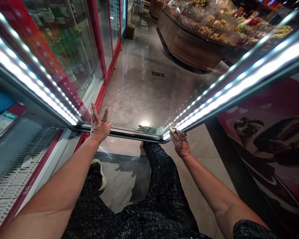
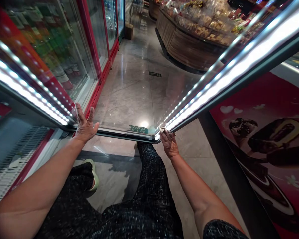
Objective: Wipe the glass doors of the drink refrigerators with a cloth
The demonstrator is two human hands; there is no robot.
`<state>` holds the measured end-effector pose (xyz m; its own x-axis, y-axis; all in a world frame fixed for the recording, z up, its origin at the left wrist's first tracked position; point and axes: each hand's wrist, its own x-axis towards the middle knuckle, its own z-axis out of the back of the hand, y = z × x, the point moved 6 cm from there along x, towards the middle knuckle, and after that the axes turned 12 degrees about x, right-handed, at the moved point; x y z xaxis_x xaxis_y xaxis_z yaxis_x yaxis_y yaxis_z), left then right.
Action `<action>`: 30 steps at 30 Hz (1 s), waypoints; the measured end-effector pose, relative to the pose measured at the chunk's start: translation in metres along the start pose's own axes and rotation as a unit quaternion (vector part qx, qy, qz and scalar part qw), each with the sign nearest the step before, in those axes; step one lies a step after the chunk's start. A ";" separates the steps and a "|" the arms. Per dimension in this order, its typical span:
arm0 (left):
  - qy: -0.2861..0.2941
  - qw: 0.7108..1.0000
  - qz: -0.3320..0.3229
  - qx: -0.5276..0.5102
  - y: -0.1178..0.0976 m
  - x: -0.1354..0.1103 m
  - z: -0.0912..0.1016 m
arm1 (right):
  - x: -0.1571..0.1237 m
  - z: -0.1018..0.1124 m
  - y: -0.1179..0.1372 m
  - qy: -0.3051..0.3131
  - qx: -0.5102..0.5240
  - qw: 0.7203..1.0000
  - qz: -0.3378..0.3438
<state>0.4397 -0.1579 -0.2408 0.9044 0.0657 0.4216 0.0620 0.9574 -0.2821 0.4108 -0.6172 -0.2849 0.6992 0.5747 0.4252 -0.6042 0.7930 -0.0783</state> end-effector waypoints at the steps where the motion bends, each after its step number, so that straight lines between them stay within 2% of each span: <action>1: -0.002 1.000 0.001 0.003 -0.001 0.001 0.002 | 0.000 0.002 -0.003 -0.008 0.001 1.000 -0.015; 4: 0.007 1.000 -0.013 0.009 -0.002 0.002 0.003 | -0.002 0.007 -0.013 -0.043 0.007 0.997 -0.066; 6: 0.013 1.000 -0.022 0.008 -0.003 0.002 0.002 | -0.008 0.000 -0.013 -0.042 0.024 0.996 -0.073; 10: 0.027 1.000 -0.011 0.001 0.001 0.001 0.001 | -0.025 -0.029 0.005 0.029 0.055 0.998 -0.016; 13: 0.037 0.999 -0.010 0.005 0.003 0.001 0.001 | -0.029 -0.034 0.013 0.047 0.054 0.997 0.006; 18: 0.034 0.999 -0.017 0.006 0.004 0.000 0.002 | -0.007 -0.024 0.010 0.020 0.031 0.999 -0.016; 21: 0.040 0.999 -0.013 0.002 0.005 0.000 0.001 | 0.005 -0.034 0.012 0.015 0.017 1.000 -0.017; 26: 0.047 0.999 -0.009 0.002 0.006 0.001 -0.001 | 0.013 -0.057 0.022 0.063 0.045 0.997 0.006; 30: 0.036 0.999 -0.018 -0.010 0.004 0.002 -0.001 | 0.024 -0.051 0.024 0.088 0.069 0.993 0.042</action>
<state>0.4423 -0.1544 -0.2418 0.9294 0.0093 0.3689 0.1035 0.9530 -0.2847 0.4330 -0.5737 -0.3226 0.6931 0.6736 0.2566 -0.7012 0.7126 0.0235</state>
